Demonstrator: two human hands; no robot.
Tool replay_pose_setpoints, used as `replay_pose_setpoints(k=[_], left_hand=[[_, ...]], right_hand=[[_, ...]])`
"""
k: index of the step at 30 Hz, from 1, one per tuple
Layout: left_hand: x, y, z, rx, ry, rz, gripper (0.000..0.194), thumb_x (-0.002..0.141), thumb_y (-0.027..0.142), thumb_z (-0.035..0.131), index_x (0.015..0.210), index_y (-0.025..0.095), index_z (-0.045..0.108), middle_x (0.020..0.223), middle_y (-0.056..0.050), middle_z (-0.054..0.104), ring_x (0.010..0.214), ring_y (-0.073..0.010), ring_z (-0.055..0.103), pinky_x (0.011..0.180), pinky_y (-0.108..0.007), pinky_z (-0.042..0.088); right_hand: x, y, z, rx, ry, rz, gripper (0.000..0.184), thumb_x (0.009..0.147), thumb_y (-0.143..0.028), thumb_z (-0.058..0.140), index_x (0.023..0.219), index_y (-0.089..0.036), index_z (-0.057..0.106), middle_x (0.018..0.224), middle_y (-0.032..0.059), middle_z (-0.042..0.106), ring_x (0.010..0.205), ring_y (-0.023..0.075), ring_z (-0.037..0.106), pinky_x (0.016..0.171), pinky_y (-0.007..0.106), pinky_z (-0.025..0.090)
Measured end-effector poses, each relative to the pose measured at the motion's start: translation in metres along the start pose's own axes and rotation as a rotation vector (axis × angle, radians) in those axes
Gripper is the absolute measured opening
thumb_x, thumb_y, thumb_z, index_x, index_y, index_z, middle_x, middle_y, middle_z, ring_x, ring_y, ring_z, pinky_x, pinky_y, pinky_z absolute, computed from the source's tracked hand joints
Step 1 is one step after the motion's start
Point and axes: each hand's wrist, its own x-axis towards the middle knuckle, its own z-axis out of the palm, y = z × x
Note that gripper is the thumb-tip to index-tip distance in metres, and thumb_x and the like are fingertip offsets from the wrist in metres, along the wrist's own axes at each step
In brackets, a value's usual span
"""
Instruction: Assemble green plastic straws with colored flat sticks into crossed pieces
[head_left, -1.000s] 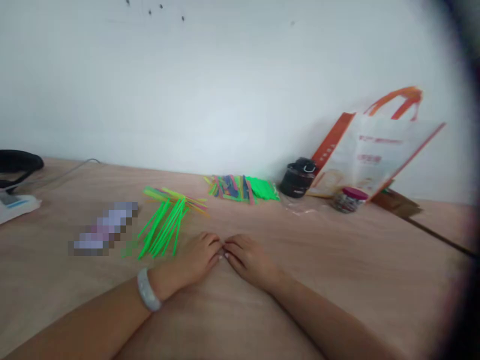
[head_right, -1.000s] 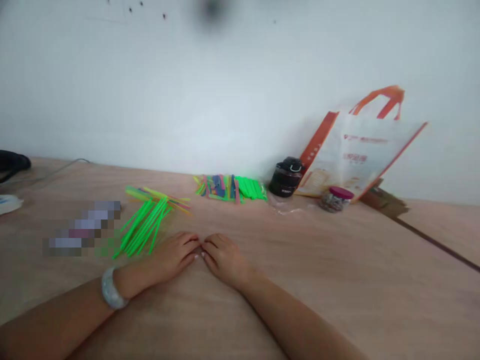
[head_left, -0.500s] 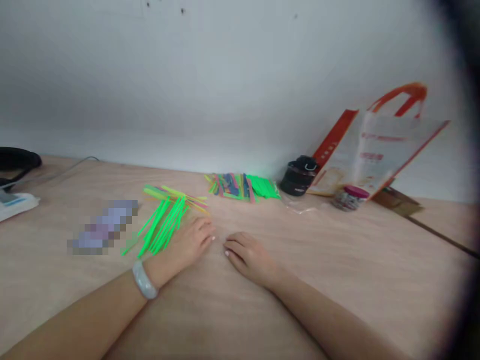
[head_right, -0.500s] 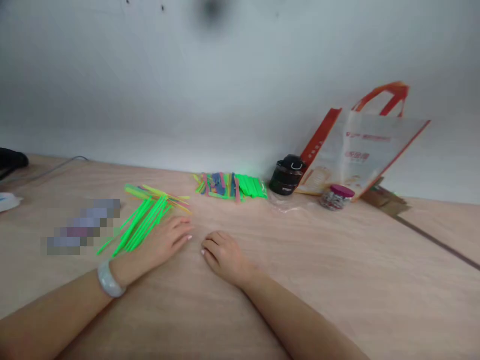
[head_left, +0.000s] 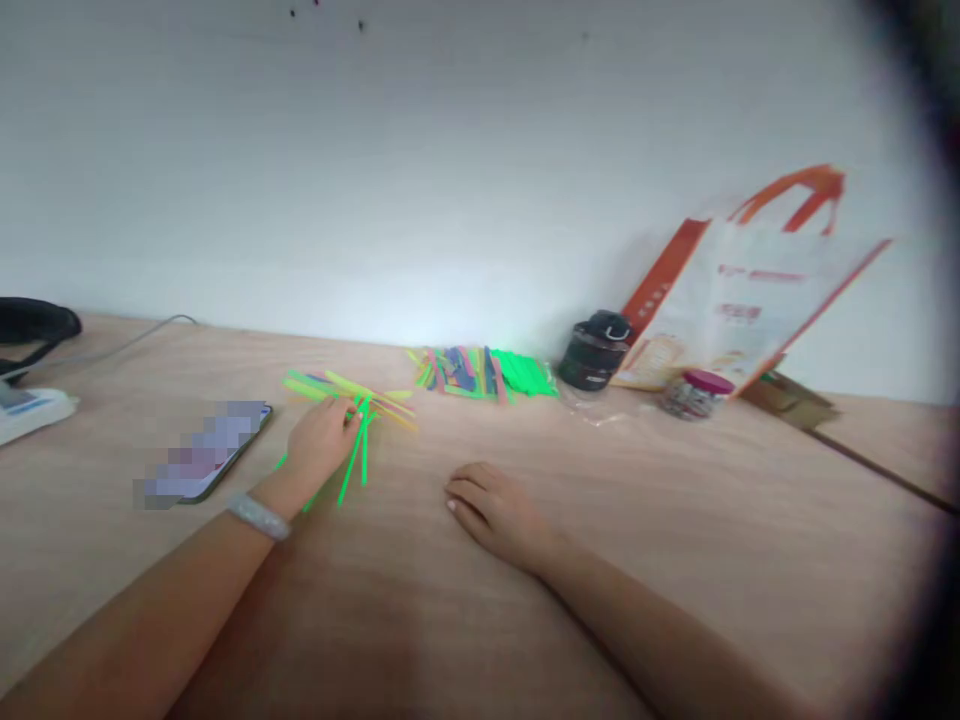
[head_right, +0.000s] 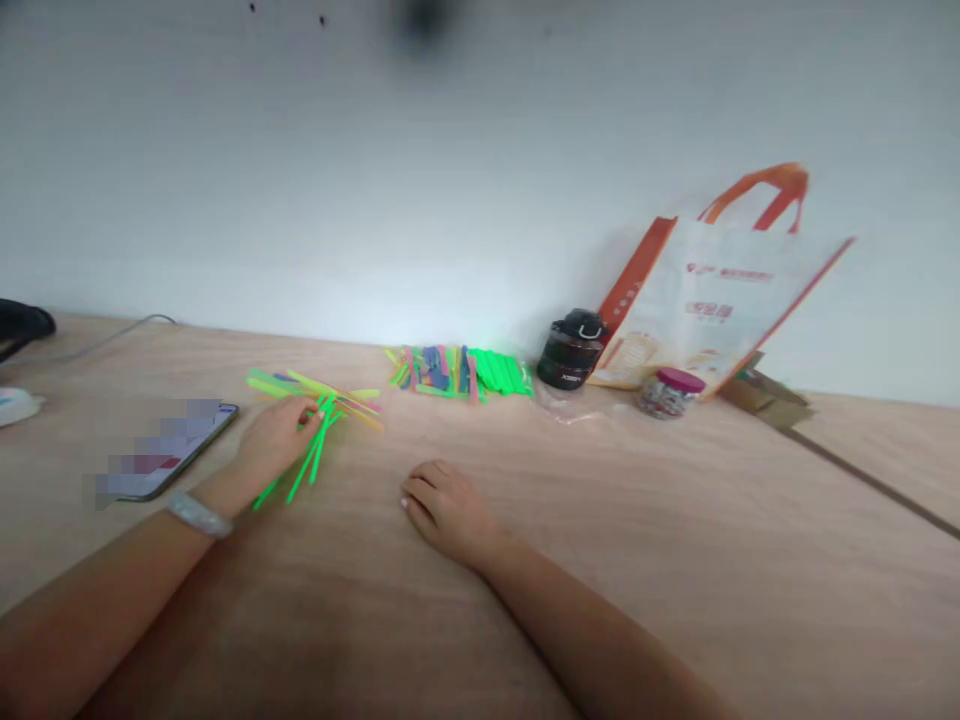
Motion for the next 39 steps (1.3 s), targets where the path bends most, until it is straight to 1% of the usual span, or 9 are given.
replay_pose_setpoints(k=[10,12,15,17,20,23,26,31,39], left_hand=[[-0.003,0.01,-0.014,-0.052,0.056,-0.037,0.02,0.086,0.03,0.042,0.09,0.018,0.056,0.085,-0.005,0.064,0.081,-0.019,0.06,0.071,-0.028,0.044],[-0.007,0.017,-0.017,-0.114,0.091,0.014,0.019,0.086,0.03,0.042,0.092,0.017,0.056,0.083,-0.004,0.064,0.079,-0.019,0.06,0.071,-0.029,0.045],[-0.019,0.035,-0.017,-0.252,0.111,0.169,0.018,0.087,0.029,0.043,0.096,0.018,0.055,0.088,-0.004,0.064,0.082,-0.0181,0.06,0.074,-0.029,0.045],[-0.031,0.05,-0.014,-0.308,0.073,0.279,0.018,0.088,0.027,0.043,0.098,0.018,0.055,0.092,-0.005,0.064,0.086,-0.0182,0.059,0.076,-0.03,0.045],[-0.048,0.07,-0.008,-0.297,-0.061,0.402,0.016,0.089,0.026,0.042,0.095,0.018,0.055,0.092,-0.005,0.063,0.087,-0.0193,0.058,0.077,-0.033,0.046],[-0.057,0.083,0.0,-0.293,-0.146,0.474,0.016,0.09,0.023,0.04,0.095,0.018,0.054,0.093,-0.005,0.062,0.089,-0.0191,0.058,0.079,-0.034,0.046],[-0.059,0.089,0.004,-0.322,-0.155,0.5,0.018,0.092,0.024,0.036,0.1,0.019,0.051,0.096,-0.004,0.061,0.09,-0.0179,0.057,0.08,-0.034,0.046],[-0.059,0.094,0.003,-0.333,-0.133,0.518,0.019,0.094,0.024,0.033,0.099,0.019,0.05,0.096,-0.004,0.059,0.09,-0.0178,0.056,0.082,-0.035,0.046],[-0.056,0.099,0.01,-0.347,-0.126,0.518,0.016,0.093,0.024,0.036,0.096,0.018,0.051,0.094,-0.005,0.058,0.09,-0.0183,0.055,0.081,-0.035,0.047]], right_hand=[[0.0,0.002,0.001,0.094,0.035,0.058,0.022,0.089,-0.023,0.042,0.094,-0.018,0.062,0.093,0.0084,0.062,0.092,0.0174,0.055,0.082,0.032,0.046],[0.001,0.005,0.002,0.173,0.086,0.138,0.023,0.089,-0.025,0.041,0.092,-0.018,0.063,0.091,0.0076,0.063,0.089,0.0171,0.056,0.081,0.032,0.045],[0.002,0.009,0.003,0.35,0.198,0.325,0.029,0.09,-0.033,0.039,0.09,-0.018,0.064,0.086,0.0062,0.065,0.082,0.0169,0.058,0.075,0.03,0.046],[0.003,0.01,0.003,0.487,0.254,0.466,0.036,0.09,-0.041,0.036,0.09,-0.017,0.064,0.082,0.0052,0.065,0.078,0.0171,0.059,0.071,0.029,0.046],[0.005,0.007,0.002,0.689,0.238,0.584,0.043,0.087,-0.049,0.037,0.092,-0.017,0.065,0.077,0.0036,0.063,0.07,0.0159,0.057,0.063,0.027,0.045],[0.007,0.002,0.0,0.813,0.168,0.563,0.035,0.082,-0.046,0.046,0.092,-0.018,0.064,0.071,0.0011,0.06,0.062,0.0131,0.053,0.058,0.024,0.042],[0.009,-0.002,0.0,0.891,0.143,0.559,0.028,0.079,-0.041,0.05,0.09,-0.018,0.063,0.065,-0.0015,0.055,0.058,0.0107,0.048,0.055,0.022,0.04],[0.011,-0.005,0.003,1.035,0.188,0.687,0.029,0.078,-0.043,0.051,0.088,-0.017,0.058,0.061,-0.0033,0.052,0.049,0.008,0.044,0.048,0.02,0.036],[0.012,-0.007,0.005,1.013,0.179,0.701,0.026,0.078,-0.043,0.051,0.076,-0.017,0.056,0.053,-0.0058,0.046,0.043,0.0065,0.04,0.042,0.019,0.032]])
